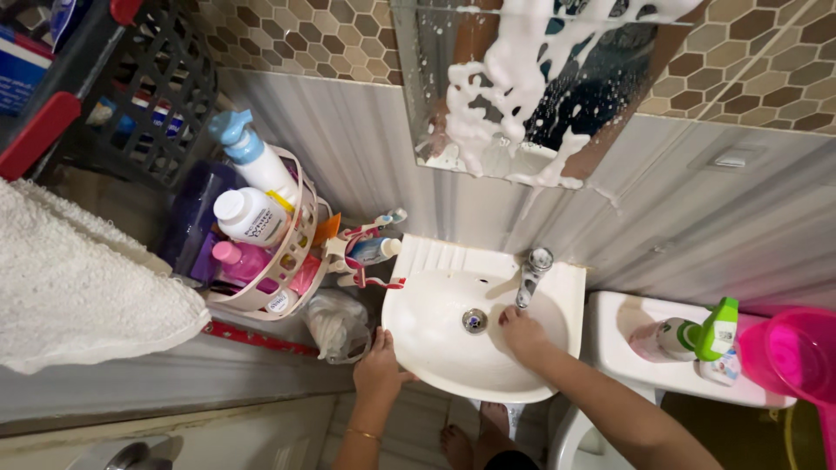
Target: The person retrieves a spray bottle and a cloth from a wall-mounted caddy, then sprays the mirror and sink. They wipe the mirror and sink surfaces with the cloth, rinse the cloth in a bucket, and continue scrubbing the sink basin and faucet area.
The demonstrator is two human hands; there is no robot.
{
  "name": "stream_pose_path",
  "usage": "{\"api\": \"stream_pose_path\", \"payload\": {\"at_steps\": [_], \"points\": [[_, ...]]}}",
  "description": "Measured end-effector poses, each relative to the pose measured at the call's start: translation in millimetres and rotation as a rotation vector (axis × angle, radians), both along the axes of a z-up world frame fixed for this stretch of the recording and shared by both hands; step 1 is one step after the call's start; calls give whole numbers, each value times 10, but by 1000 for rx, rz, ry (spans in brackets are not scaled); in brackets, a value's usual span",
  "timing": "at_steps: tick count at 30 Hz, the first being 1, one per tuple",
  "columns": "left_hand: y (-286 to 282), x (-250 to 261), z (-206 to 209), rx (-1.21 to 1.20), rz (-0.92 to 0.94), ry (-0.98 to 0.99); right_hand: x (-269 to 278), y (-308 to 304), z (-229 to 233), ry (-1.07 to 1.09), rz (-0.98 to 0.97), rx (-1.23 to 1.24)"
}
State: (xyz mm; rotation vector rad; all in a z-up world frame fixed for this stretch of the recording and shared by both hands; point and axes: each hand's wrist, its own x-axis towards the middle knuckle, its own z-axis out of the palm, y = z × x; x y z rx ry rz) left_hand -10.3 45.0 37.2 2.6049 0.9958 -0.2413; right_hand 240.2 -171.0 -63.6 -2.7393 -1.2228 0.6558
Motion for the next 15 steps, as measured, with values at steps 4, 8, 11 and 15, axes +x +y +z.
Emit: {"api": "stream_pose_path", "payload": {"at_steps": [4,8,11,15], "points": [[14,-13,-12,15,-12,-11,29,154,55,24,-134,10],[30,-19,-45,-1,-13,-32,56,335,-42,-261,276,538],[22,-15,-24,6,-10,-33,-49,589,-122,307,-35,848],[7,-9,33,-3,1,-20,-326,932,-125,1058,-399,917]]}}
